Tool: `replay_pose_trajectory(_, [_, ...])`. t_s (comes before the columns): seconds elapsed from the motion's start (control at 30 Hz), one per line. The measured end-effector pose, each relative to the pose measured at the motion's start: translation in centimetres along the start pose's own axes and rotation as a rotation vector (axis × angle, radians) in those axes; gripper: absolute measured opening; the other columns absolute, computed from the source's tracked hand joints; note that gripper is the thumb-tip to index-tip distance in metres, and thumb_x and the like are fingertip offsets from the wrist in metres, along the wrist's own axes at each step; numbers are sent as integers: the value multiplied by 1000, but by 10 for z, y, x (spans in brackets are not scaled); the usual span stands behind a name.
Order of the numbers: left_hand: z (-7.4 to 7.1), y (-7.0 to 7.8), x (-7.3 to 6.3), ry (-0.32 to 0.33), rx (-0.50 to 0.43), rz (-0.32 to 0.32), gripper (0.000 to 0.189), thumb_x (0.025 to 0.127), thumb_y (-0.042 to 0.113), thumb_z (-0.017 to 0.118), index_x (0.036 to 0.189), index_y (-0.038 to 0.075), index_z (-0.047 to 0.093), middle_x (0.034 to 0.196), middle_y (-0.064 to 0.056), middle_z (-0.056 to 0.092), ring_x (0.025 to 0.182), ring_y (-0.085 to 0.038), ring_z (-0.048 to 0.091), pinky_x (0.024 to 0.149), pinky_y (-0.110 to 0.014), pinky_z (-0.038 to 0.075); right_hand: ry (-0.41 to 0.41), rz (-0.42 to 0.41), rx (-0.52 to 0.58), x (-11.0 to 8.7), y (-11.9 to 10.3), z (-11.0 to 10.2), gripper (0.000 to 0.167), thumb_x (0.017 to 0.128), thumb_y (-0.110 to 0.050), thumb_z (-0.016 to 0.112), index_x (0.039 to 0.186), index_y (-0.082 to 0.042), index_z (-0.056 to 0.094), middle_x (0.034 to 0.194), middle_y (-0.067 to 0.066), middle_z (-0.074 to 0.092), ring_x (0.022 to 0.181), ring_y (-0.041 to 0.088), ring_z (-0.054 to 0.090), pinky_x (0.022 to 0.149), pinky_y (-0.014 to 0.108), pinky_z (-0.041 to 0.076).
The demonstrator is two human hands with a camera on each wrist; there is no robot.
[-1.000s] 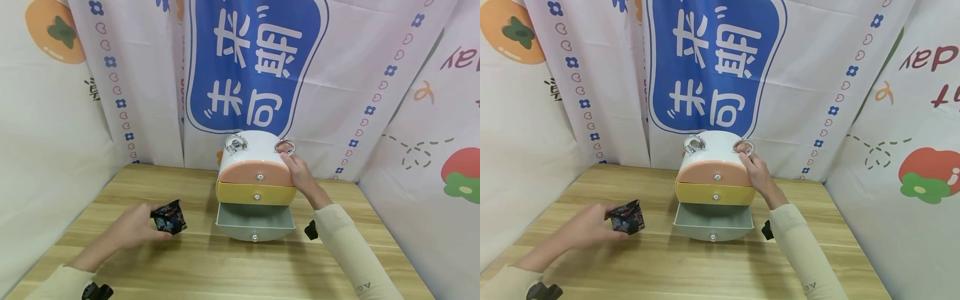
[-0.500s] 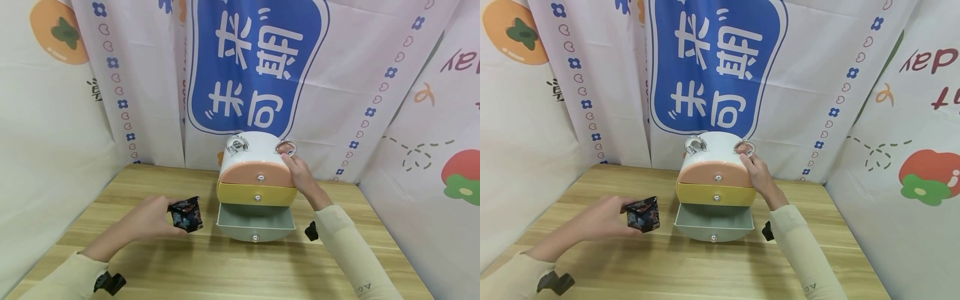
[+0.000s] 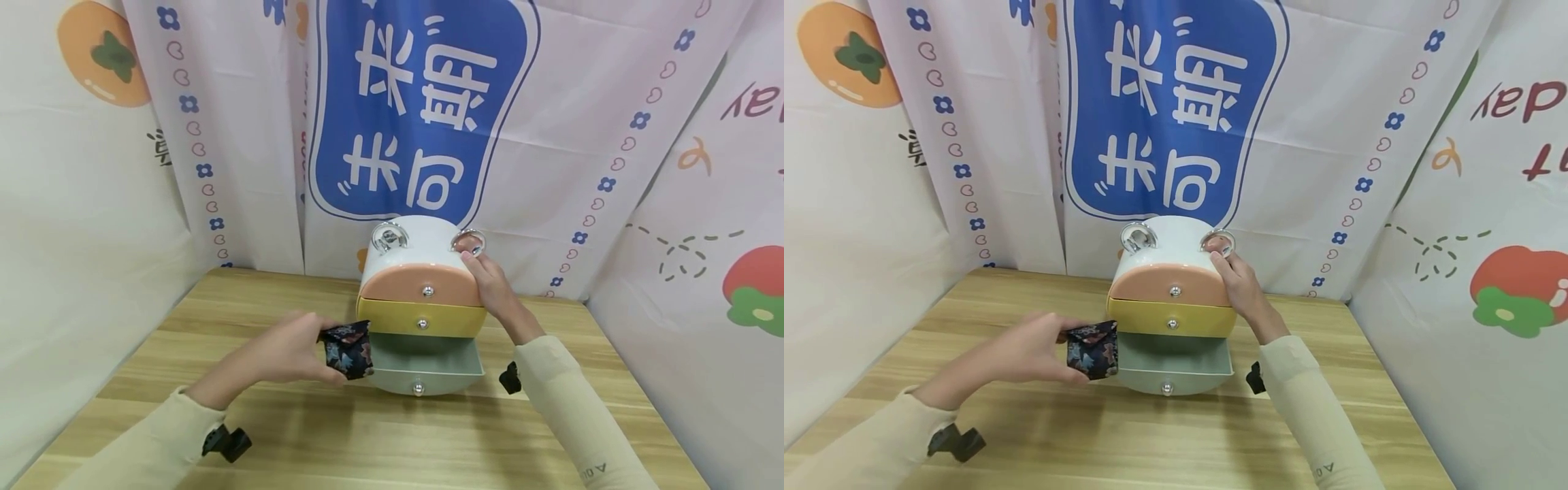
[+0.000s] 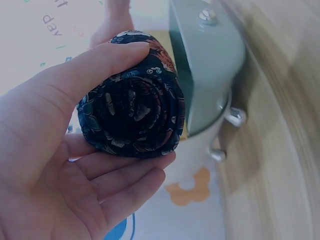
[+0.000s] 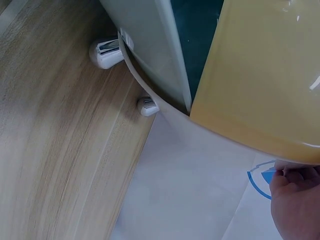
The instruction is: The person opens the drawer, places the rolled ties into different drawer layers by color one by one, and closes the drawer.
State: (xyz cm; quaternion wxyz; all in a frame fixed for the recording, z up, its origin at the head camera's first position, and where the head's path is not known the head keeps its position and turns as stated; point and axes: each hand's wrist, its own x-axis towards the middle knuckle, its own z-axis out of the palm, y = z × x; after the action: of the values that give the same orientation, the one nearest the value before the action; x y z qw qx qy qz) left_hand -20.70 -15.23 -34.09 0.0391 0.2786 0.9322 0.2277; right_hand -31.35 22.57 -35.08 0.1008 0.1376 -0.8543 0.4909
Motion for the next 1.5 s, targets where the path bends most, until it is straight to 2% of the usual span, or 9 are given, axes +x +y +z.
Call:
replay_pose_trajectory(0.13, [2,7,11,-23,-4,19,87,66,50,97,133,2,70,109,-2,79,89,-8,68,83,-33,60,4,2,-3,0,1,0,54,110,-56,37,144,-19,56,103,17,65,86,22,64,85,38,51])
replay_pose_trajectory(0.33, [8,14,27,-52,-14,52,85,67,48,97,132,1,70,115,-5,77,97,-13,69,88,-36,60,-1,7,3,0,2,-1,50,110,-57,36,143,-24,55,98,16,64,81,24,64,81,39,52])
replay_pose_trajectory(0.5, [17,17,40,-81,-77,92,80,69,49,95,130,3,71,112,-2,77,93,-11,69,83,-31,59,9,2,-14,1,4,-2,54,110,-55,36,145,-19,56,107,19,65,89,23,63,87,39,49])
replay_pose_trajectory(0.73, [34,16,53,-89,-135,132,75,71,53,92,129,10,71,115,3,75,98,-11,67,86,-33,57,-3,2,-2,-1,-2,-1,52,111,-50,38,146,-18,57,125,21,65,105,26,61,96,39,46])
replay_pose_trajectory(1.03, [45,16,62,-108,-227,135,66,74,53,89,123,12,73,105,5,76,93,-13,70,81,-30,58,-8,19,-11,-2,-1,1,56,111,-52,37,150,-16,54,104,17,65,87,22,63,85,37,50])
replay_pose_trajectory(1.13, [47,15,65,-118,-247,143,60,74,53,88,116,13,74,99,7,76,88,-12,70,78,-29,58,0,2,9,-1,-1,2,55,111,-51,38,148,-15,56,117,19,65,99,25,61,92,41,48])
replay_pose_trajectory(1.27, [50,14,67,-126,-249,127,55,75,53,86,111,13,74,94,7,74,85,-12,69,75,-30,57,3,-18,22,0,0,2,55,111,-49,38,150,-13,55,143,16,59,125,25,54,110,44,40])
replay_pose_trajectory(1.37, [51,15,69,-139,-251,101,53,77,52,84,110,13,72,95,5,73,85,-13,68,75,-31,56,4,-2,8,-1,-1,1,58,111,-51,37,150,-10,53,135,19,62,121,27,58,108,44,42])
replay_pose_trajectory(1.5, [53,17,73,-163,-245,83,50,80,51,79,111,13,70,95,3,71,85,-13,66,74,-31,55,3,28,-4,-4,-4,0,62,110,-55,37,150,-11,52,119,22,63,103,28,60,96,41,46])
